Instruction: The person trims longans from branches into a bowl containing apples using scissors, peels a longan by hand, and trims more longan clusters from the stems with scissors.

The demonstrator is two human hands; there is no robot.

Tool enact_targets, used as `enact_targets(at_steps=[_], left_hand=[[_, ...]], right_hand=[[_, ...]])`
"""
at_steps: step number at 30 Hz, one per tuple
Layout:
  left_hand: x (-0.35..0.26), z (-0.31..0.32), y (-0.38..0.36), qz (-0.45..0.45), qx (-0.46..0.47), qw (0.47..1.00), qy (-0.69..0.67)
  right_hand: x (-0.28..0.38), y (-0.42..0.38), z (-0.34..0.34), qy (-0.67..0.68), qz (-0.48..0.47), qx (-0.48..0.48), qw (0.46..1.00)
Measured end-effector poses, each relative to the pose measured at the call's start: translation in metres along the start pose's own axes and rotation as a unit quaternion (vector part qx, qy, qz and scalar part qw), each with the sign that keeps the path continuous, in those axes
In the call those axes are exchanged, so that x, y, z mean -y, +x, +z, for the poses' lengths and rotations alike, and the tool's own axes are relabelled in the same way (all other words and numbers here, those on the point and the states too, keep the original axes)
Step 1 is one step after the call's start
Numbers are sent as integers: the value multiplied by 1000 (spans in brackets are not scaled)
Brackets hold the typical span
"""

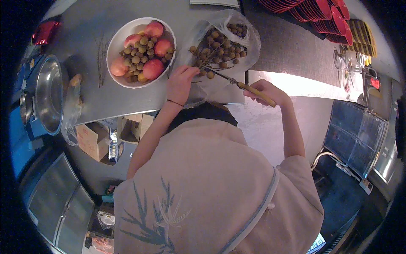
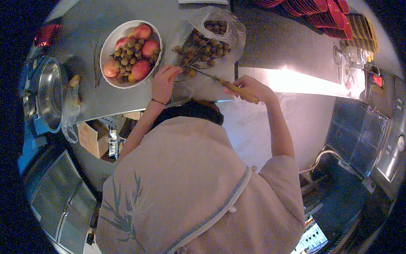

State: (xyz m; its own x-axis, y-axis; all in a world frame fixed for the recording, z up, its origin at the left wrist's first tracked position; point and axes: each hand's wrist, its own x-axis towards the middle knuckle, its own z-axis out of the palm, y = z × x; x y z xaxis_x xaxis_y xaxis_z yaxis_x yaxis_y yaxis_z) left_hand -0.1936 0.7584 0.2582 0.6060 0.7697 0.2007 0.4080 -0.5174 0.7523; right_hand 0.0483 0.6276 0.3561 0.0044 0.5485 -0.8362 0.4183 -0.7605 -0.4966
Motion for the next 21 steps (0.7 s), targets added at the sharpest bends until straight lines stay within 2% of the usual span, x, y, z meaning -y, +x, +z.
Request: enact_targets(at_steps=[15,21], left_hand=[[0,1,1,-15,4,1000,10],[-1,0,2,-55,-7,997,-51]], right_hand=[[6,-3,3,30,22,-5,999],[11,-3,3,21,7,-3,1000]])
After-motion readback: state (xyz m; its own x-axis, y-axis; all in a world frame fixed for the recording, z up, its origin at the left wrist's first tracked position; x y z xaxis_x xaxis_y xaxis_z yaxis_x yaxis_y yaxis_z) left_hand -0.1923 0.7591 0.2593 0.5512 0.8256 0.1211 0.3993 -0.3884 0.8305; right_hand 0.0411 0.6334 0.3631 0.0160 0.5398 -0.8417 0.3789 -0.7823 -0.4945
